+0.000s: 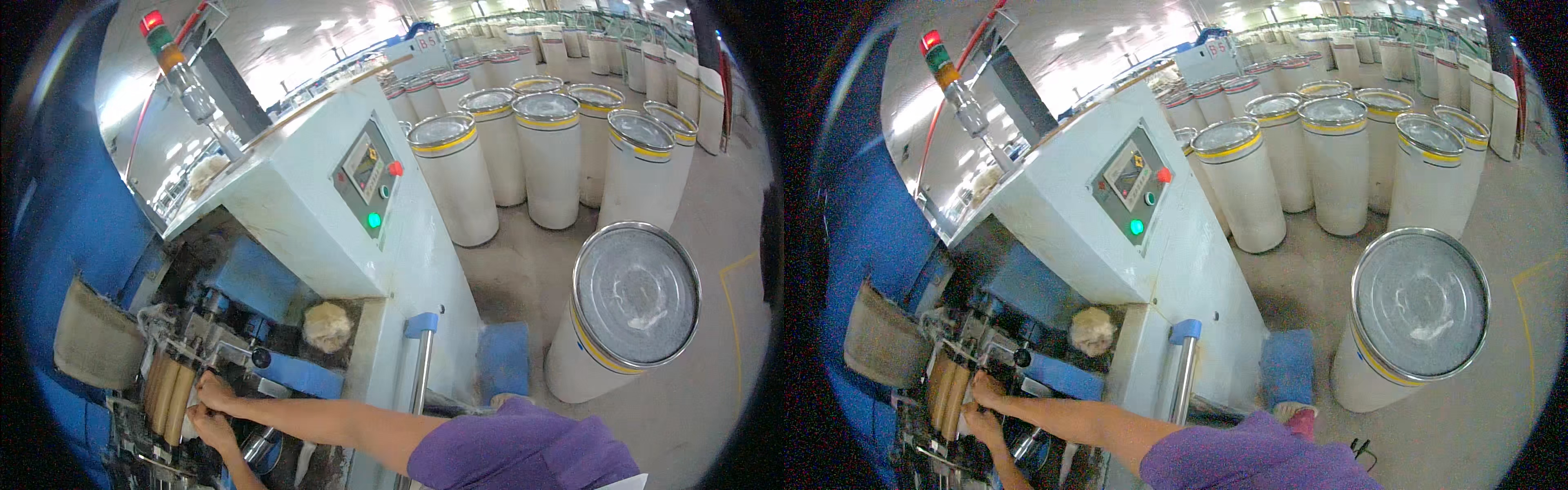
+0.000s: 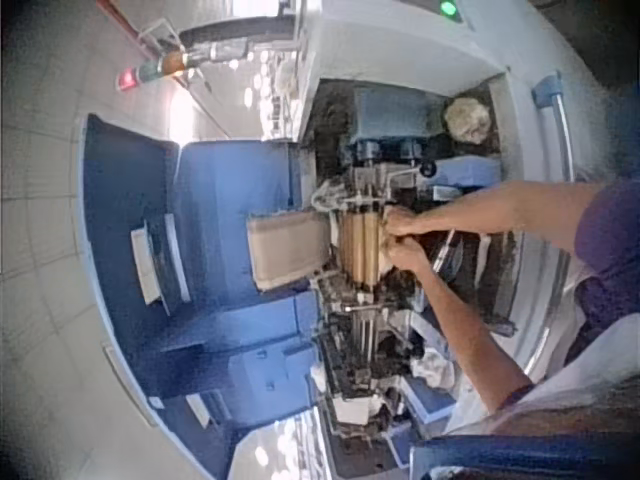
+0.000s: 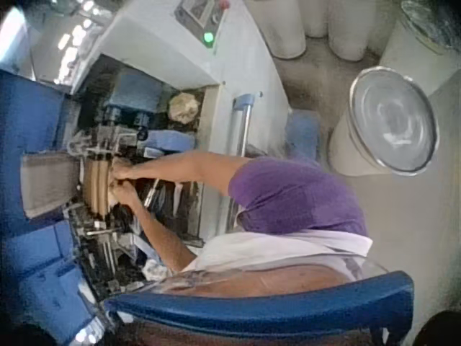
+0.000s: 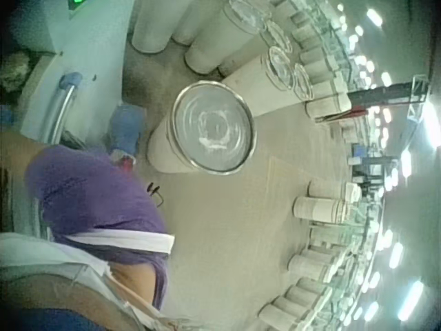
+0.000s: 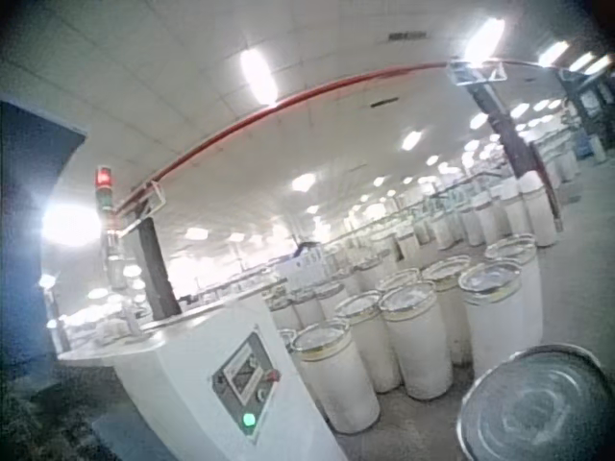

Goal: The person operates a textile machine by using a long stick to guide cotton fibers, then removes a large cylindrical cotton bale from a container and places it into the machine. They adjust internal rollers and levers, feed cotton into the mechanism, and continue manipulating the machine's components.

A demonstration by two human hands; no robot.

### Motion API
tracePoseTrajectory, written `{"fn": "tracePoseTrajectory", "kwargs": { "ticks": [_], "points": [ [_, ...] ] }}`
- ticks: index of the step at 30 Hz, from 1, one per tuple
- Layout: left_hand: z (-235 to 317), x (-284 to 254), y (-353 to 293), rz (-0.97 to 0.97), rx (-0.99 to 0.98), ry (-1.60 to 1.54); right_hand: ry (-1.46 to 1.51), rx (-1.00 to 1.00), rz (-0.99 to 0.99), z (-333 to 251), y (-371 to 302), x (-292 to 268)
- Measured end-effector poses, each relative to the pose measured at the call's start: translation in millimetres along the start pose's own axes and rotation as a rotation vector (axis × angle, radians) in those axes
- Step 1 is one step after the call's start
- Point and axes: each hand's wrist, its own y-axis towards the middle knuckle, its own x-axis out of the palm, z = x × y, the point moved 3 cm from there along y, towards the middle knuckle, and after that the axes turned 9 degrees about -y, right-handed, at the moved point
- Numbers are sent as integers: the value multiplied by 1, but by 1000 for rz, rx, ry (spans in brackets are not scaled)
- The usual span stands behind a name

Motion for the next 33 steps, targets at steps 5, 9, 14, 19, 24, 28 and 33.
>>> {"fn": "tracePoseTrajectory", "kwargs": {
  "ticks": [5,9,14,19,24,28,33],
  "points": [
    [-16,-15,6,-318,26,-295,-115,-20,83,0,-10,15],
    [-6,-35,0,-323,-176,-211,-99,-194,183,-4,-24,22],
    [27,-32,-8,-133,-271,34,-77,-524,224,-11,-27,3],
    [46,-44,-15,-66,-155,66,-23,-508,145,-12,-26,7],
    [44,-69,-43,-9,-486,61,-157,-782,-479,-16,-48,42],
    [45,-52,-34,-15,-394,-20,-298,-517,-81,-12,-44,14],
    [43,-19,-7,-133,-307,-118,-165,-219,216,-11,-28,-23]
  ]
}}
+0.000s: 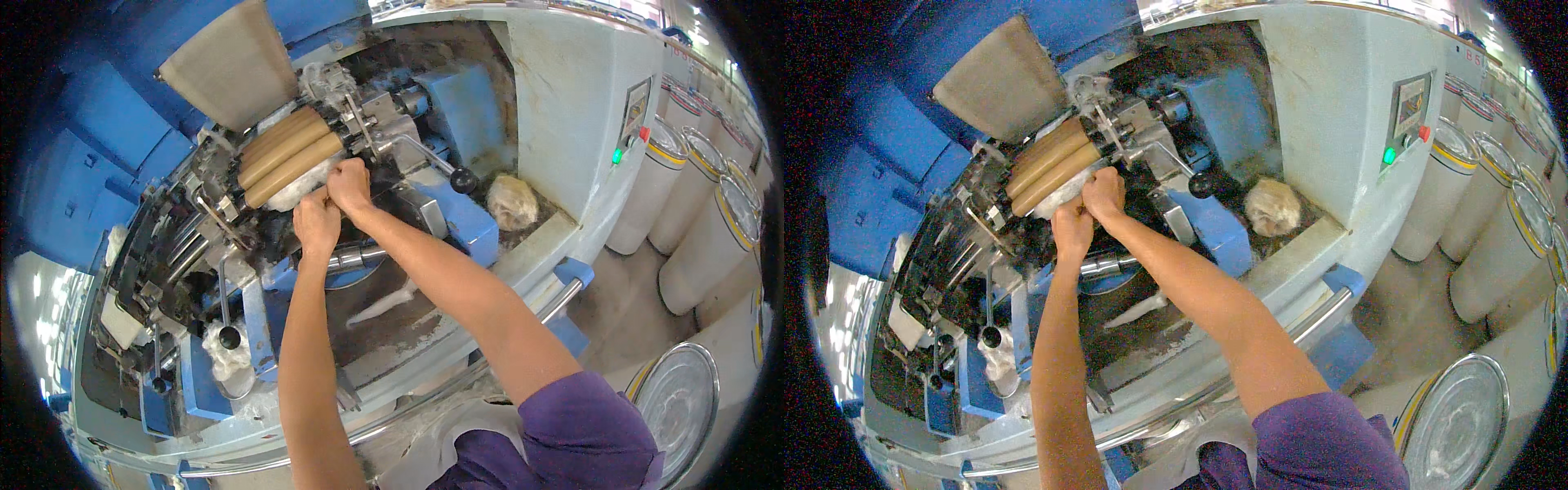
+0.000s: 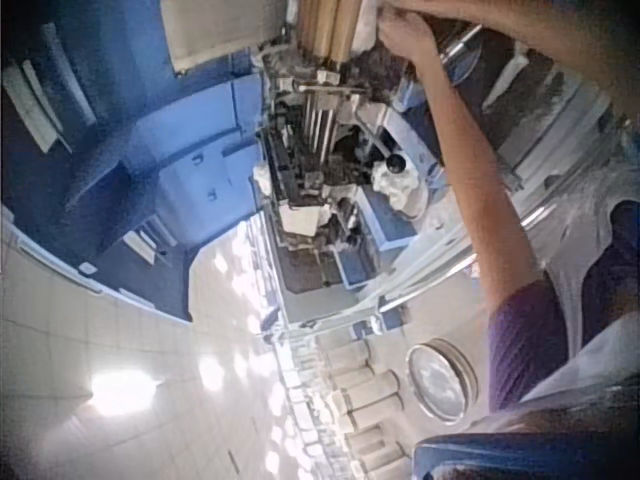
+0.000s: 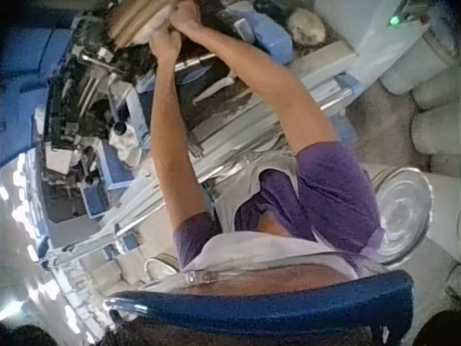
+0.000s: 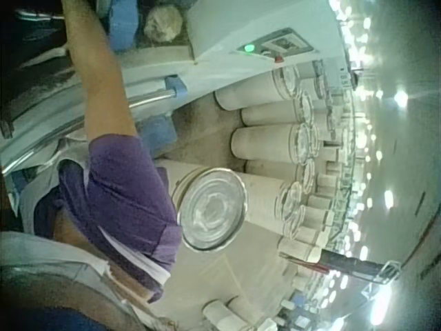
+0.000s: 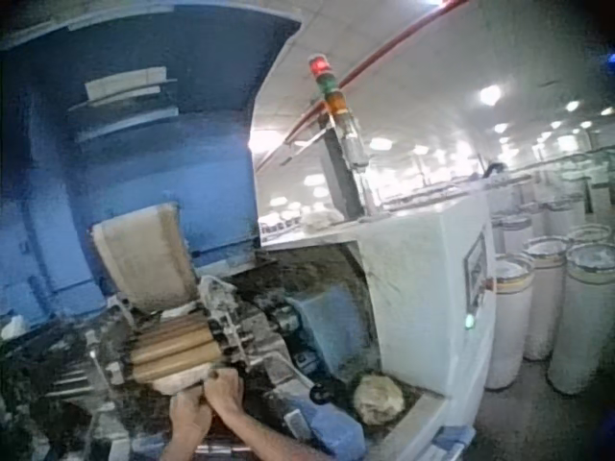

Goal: The person operates a textile machine by using a long stick to guide cotton fibers, then removes a large cylindrical cotton bale from a container and places it into the machine. They adjust internal rollers and levers, feed cotton into the mechanism, and continue manipulating the machine's components.

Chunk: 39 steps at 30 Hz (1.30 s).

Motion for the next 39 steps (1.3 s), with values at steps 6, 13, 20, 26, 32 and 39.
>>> {"fn": "tracePoseTrajectory", "kwargs": {
  "ticks": [6,13,20,26,32,39],
  "points": [
    [2,-28,-9,92,-85,220,48,-164,-3,-12,-8,32],
    [-13,-57,-37,275,-306,323,175,-474,-588,-28,-31,98],
    [-15,-50,-37,296,-321,-119,271,32,-709,-24,-41,51],
    [43,-39,-82,106,-258,-573,502,360,-728,-28,-86,-44],
    [68,-72,-148,150,-302,-625,149,42,-884,-32,-104,-96],
    [62,-109,-163,147,-41,-334,-986,-1002,-780,-31,-122,-120]
  ]
}}
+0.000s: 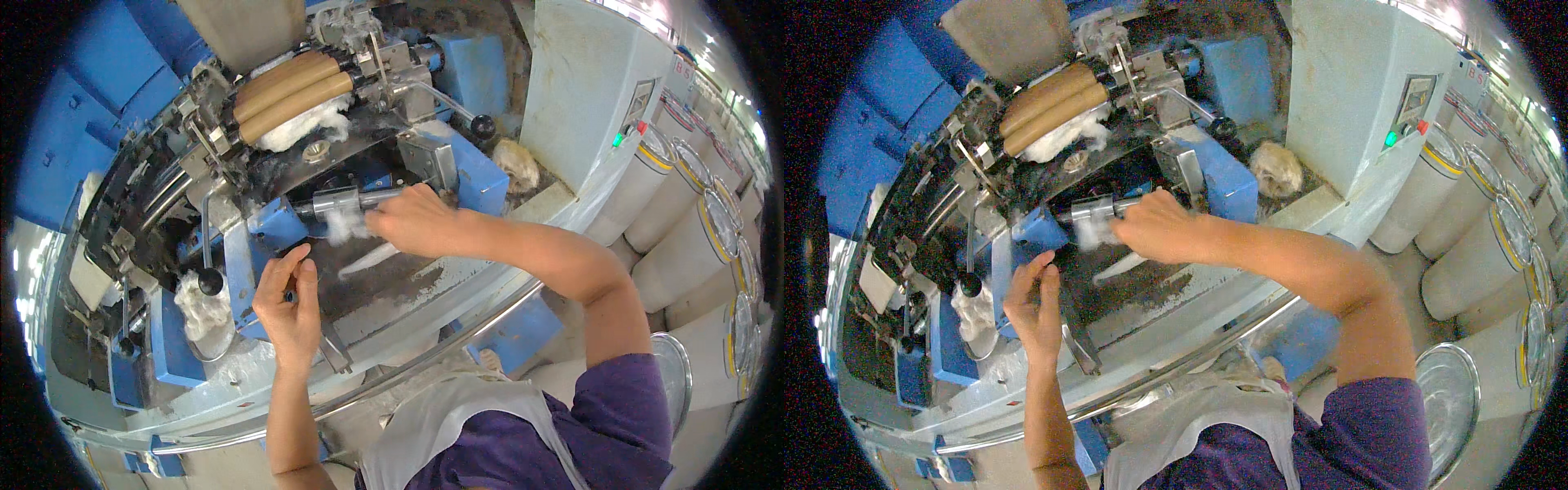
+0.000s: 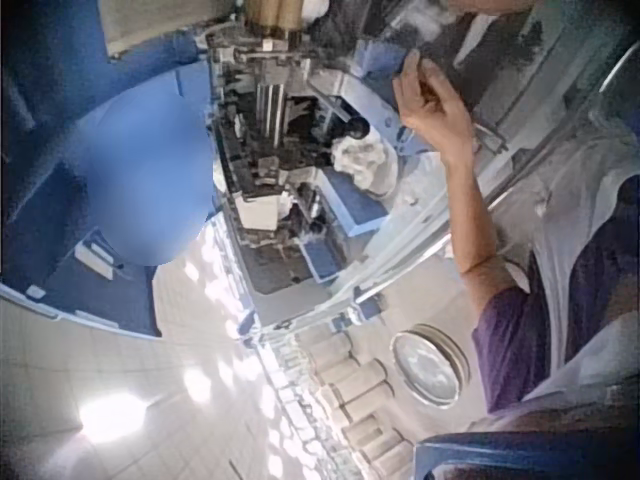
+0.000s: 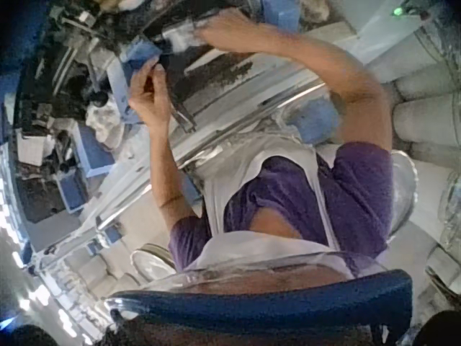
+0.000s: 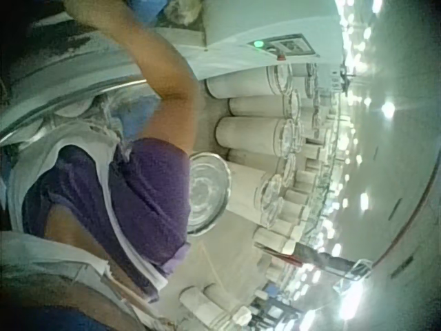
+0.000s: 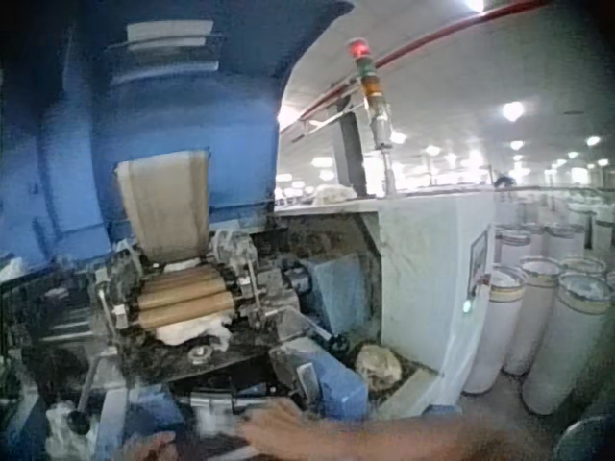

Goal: The person operates a textile machine by using a long stick to guide cotton fibers, then removes a large cylindrical cotton bale from a container and places it into the machine. They adjust internal rollers and levers, feed cotton into the mechanism, and continue manipulating the machine's components.

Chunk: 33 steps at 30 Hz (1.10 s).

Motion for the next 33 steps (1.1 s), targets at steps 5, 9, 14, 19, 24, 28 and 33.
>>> {"fn": "tracePoseTrajectory", "kwargs": {
  "ticks": [5,9,14,19,24,28,33],
  "points": [
    [-2,9,-2,-240,-14,131,-51,-179,148,-4,-17,-2],
    [-16,23,4,-431,-53,242,92,-50,194,-8,-30,2],
    [-29,50,15,-853,-15,136,205,-20,372,-12,-49,9],
    [-39,69,10,-1008,-65,334,296,77,388,-6,-75,17],
    [-44,53,18,-815,29,514,302,199,494,4,-113,17],
    [-45,40,28,-692,17,660,246,245,475,7,-122,19],
    [-26,33,18,-624,25,695,69,129,382,0,-112,26]
  ]
}}
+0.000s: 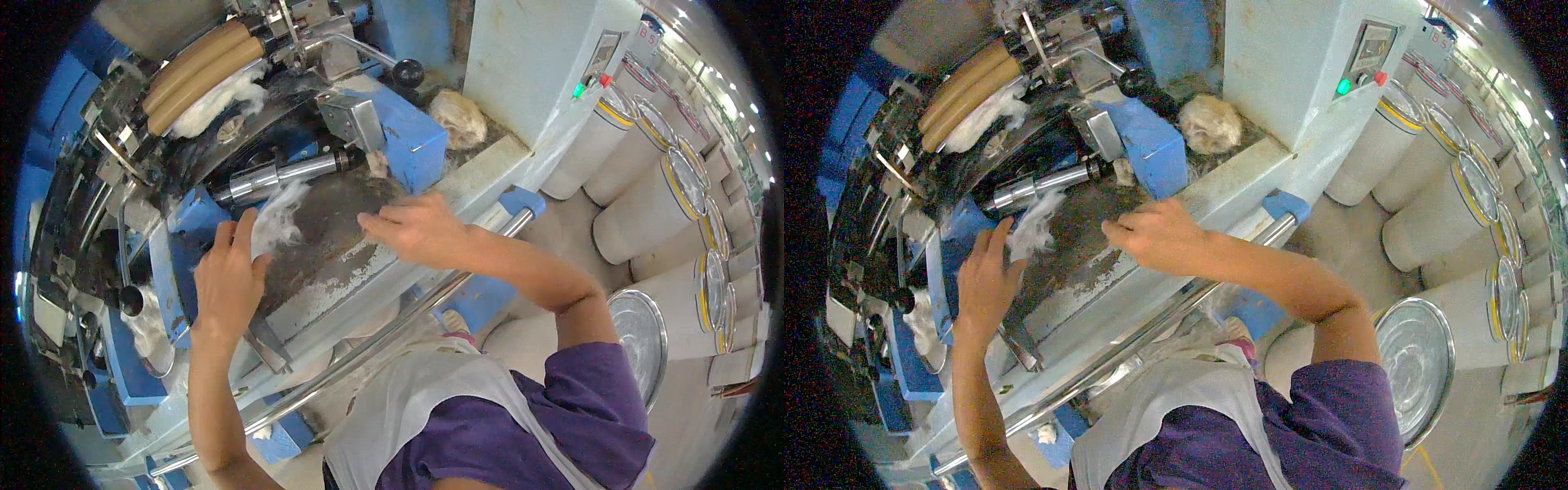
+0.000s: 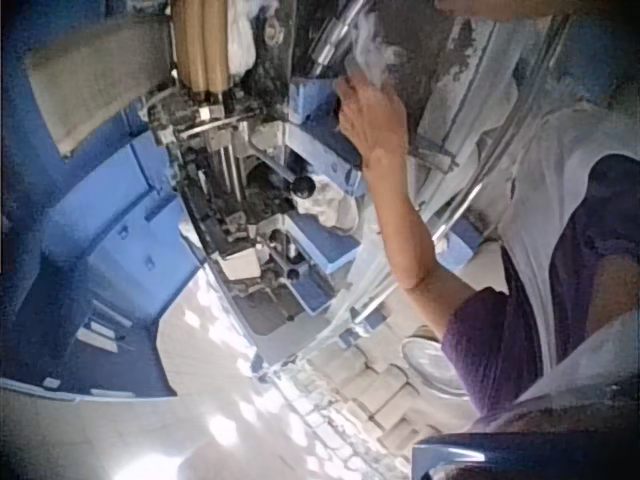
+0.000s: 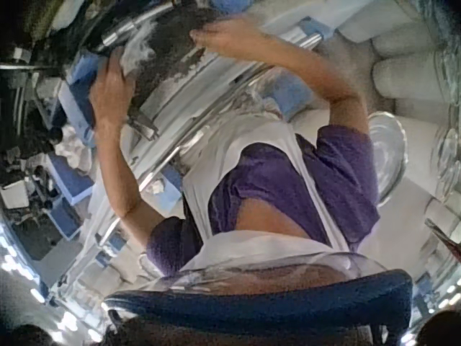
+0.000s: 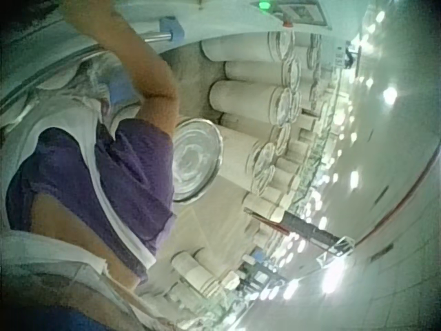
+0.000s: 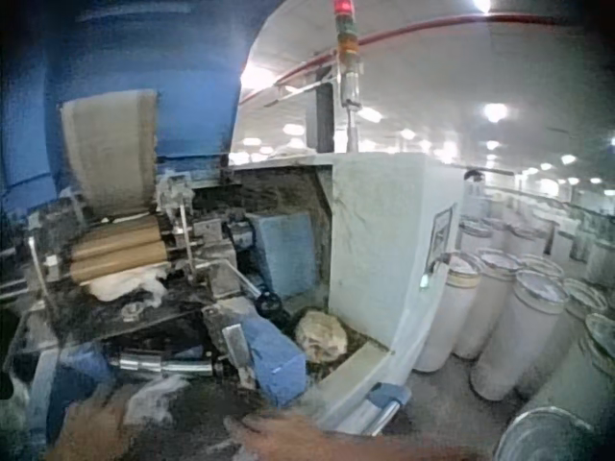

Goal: The person operates a textile machine by using a long stick to guide cotton fibers, then removes a large cylindrical cotton bale from a container and places it into the machine. They adjust internal rollers and levers, feed cotton into the mechanism, and continue manipulating the machine's components.

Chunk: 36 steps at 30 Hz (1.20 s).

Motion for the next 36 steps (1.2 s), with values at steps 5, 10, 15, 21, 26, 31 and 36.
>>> {"fn": "tracePoseTrajectory", "kwargs": {
  "ticks": [5,10,15,21,26,31,36],
  "points": [
    [8,-25,-31,207,84,-95,-9,-120,-214,-2,2,-3],
    [13,-27,-38,256,234,-48,-31,-274,-528,1,11,-16],
    [7,-22,-37,257,241,-50,8,-298,-910,-4,36,-15],
    [4,-16,-40,327,338,9,48,-271,-1031,3,40,-8],
    [9,-22,-45,390,249,-369,144,-35,-700,7,40,-9],
    [19,0,-23,81,-248,-1244,1338,734,-175,-18,58,1],
    [14,10,14,292,-324,-1761,1756,647,-250,-40,93,12]
  ]
}}
